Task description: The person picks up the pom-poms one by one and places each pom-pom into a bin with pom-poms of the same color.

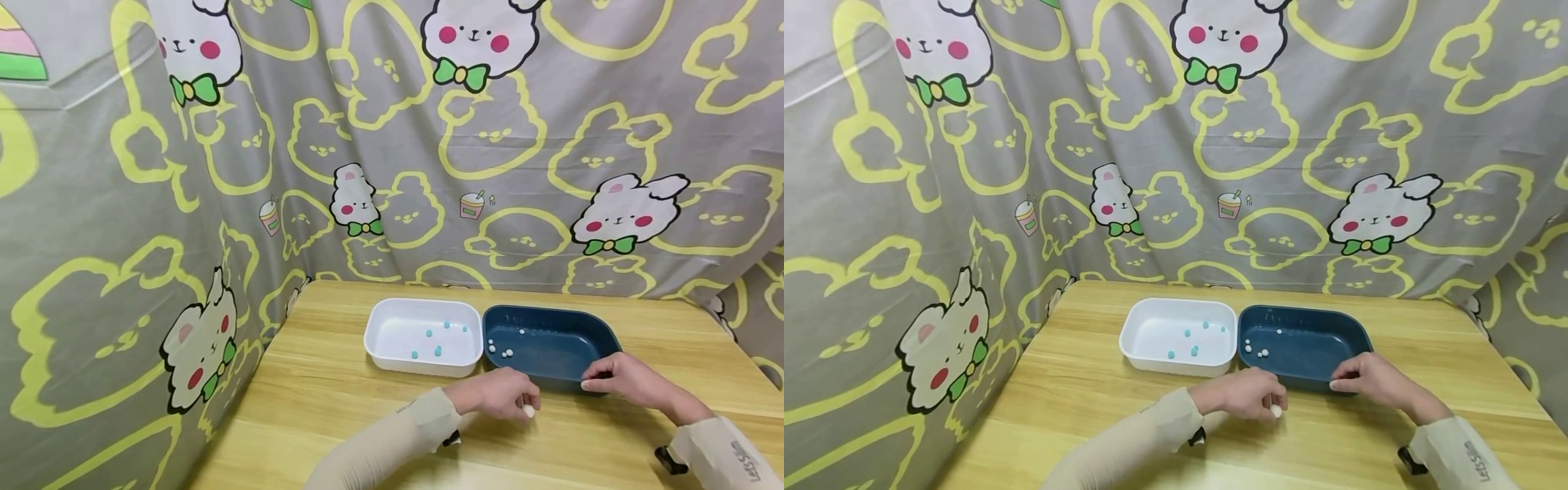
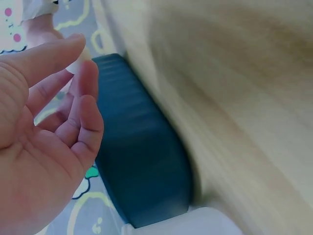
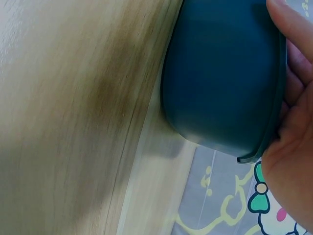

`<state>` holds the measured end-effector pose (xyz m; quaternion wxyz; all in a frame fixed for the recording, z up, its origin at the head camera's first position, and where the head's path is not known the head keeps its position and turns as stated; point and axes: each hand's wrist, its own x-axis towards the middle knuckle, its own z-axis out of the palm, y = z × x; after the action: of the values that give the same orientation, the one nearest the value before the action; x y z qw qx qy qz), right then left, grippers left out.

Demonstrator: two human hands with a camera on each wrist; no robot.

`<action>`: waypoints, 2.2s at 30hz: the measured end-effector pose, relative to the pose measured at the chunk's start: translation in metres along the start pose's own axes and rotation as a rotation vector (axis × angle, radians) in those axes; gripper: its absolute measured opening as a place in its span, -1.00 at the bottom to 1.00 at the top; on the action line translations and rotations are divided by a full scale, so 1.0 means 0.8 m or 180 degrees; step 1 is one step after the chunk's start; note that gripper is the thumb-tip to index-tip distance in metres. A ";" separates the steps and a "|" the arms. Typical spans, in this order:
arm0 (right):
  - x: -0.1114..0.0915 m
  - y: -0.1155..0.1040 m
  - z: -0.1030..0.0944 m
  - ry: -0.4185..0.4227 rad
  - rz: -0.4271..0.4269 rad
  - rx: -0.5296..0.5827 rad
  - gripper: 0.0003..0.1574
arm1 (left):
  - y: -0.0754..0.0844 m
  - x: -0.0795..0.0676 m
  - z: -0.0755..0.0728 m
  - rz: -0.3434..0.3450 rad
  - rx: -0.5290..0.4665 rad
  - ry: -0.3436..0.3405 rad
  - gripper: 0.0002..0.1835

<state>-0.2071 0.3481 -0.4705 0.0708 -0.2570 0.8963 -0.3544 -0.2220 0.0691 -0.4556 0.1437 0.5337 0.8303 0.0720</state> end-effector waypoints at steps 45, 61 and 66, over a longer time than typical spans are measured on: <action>0.000 0.002 0.000 0.0093 -0.0049 -0.0124 -0.90 | -0.049 0.025 -0.084 -0.0954 -0.0723 0.0929 -0.82; -0.001 0.002 0.000 0.0022 -0.0064 -0.0043 -0.88 | -0.052 0.052 -0.089 -0.1068 -0.0518 0.0751 -0.93; 0.000 0.001 0.001 0.0034 -0.0075 -0.0052 -0.88 | -0.056 0.060 -0.090 -0.1107 -0.0345 0.0645 -0.94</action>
<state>-0.2071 0.3485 -0.4716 0.0598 -0.2661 0.8965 -0.3493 -0.3021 0.0968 -0.4072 0.0982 0.3638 0.9151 0.1440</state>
